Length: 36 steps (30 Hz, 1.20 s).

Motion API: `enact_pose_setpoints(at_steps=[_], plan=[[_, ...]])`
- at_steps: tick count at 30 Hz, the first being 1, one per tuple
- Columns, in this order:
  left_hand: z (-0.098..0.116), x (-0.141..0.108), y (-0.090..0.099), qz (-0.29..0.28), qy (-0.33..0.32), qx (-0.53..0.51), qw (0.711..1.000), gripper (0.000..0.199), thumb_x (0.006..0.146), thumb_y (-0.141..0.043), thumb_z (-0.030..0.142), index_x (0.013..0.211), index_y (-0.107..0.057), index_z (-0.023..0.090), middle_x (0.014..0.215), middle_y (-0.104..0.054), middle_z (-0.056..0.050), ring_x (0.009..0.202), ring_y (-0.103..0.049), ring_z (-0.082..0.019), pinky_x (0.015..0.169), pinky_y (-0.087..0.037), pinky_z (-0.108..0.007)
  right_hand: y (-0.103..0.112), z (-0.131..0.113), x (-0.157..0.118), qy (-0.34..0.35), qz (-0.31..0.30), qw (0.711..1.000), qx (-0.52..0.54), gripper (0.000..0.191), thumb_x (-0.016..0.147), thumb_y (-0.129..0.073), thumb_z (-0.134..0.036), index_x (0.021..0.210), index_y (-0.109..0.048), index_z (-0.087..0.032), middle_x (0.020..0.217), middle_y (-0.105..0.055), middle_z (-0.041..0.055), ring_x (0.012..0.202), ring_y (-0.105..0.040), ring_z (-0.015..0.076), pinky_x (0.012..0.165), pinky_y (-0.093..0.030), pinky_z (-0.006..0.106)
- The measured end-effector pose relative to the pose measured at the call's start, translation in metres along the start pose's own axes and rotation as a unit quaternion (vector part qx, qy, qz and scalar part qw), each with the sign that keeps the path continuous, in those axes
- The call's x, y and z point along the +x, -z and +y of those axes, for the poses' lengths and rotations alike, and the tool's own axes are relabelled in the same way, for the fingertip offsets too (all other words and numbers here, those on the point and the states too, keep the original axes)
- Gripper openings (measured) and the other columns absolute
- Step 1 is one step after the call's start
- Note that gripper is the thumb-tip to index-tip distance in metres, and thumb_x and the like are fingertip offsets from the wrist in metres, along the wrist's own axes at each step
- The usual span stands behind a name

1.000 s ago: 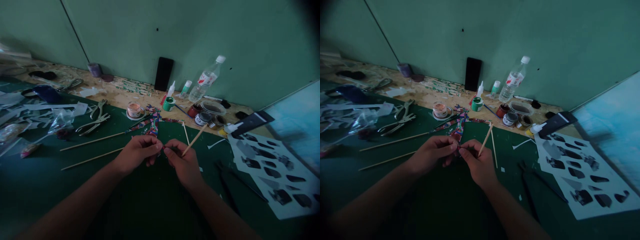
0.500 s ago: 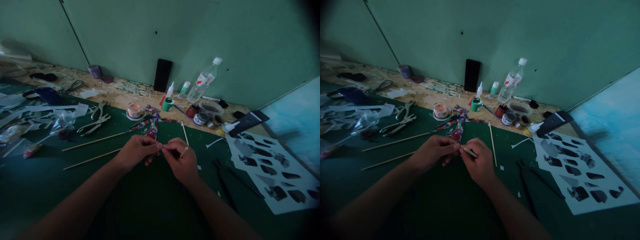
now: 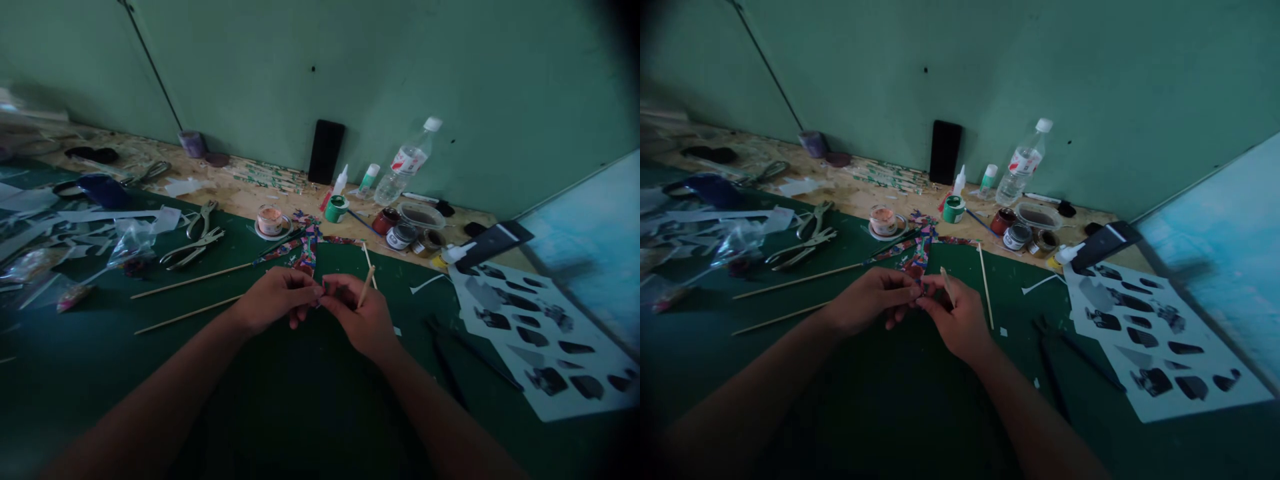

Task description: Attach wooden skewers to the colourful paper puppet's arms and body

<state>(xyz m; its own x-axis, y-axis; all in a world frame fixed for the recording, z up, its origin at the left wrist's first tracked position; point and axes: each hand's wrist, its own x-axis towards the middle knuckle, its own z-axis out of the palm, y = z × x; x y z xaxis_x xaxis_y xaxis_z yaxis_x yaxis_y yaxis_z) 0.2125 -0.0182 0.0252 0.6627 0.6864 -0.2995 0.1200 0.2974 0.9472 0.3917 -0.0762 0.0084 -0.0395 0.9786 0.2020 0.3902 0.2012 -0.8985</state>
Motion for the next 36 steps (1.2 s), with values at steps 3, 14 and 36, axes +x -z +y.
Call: enact_pose_setpoints(at_steps=[3, 14, 36], plan=[[0.0011, -0.0004, 0.0, -0.007, -0.005, 0.01, 1.0, 0.025, 0.078, -0.067, 0.037, 0.074, -0.06, 0.013, 0.052, -0.054, 0.004, 0.043, -0.048, -0.007, 0.04, -0.041, -0.017, 0.0019, -0.0019, 0.0011, 0.024, -0.024, 0.999, -0.024, 0.03, 0.084, -0.064, -0.029, 0.113, -0.065, -0.025, 0.087, -0.064, 0.0021, 0.071, -0.059, 0.0135, 0.063, -0.047, 0.028], [0.0047, -0.0016, 0.0005, 0.004, -0.019, 0.018, 1.0, 0.024, 0.079, -0.066, 0.037, 0.075, -0.063, 0.013, 0.057, -0.054, 0.003, 0.047, -0.049, -0.007, 0.039, -0.042, -0.017, 0.0, -0.0028, 0.0007, -0.028, 0.006, 0.999, 0.02, 0.023, 0.081, -0.067, -0.034, 0.101, -0.07, -0.023, 0.086, -0.071, 0.0032, 0.075, -0.064, 0.0164, 0.067, -0.051, 0.031], [0.0032, -0.0063, -0.0068, 0.097, -0.113, 0.155, 0.977, 0.027, 0.083, -0.061, 0.039, 0.094, -0.069, 0.016, 0.07, -0.065, -0.002, 0.051, -0.052, -0.008, 0.044, -0.041, -0.017, -0.0001, -0.0009, 0.0033, 0.037, 0.047, 0.993, -0.104, 0.01, 0.085, -0.06, -0.022, 0.084, -0.07, -0.022, 0.08, -0.065, 0.0027, 0.076, -0.061, 0.0168, 0.069, -0.047, 0.03]])
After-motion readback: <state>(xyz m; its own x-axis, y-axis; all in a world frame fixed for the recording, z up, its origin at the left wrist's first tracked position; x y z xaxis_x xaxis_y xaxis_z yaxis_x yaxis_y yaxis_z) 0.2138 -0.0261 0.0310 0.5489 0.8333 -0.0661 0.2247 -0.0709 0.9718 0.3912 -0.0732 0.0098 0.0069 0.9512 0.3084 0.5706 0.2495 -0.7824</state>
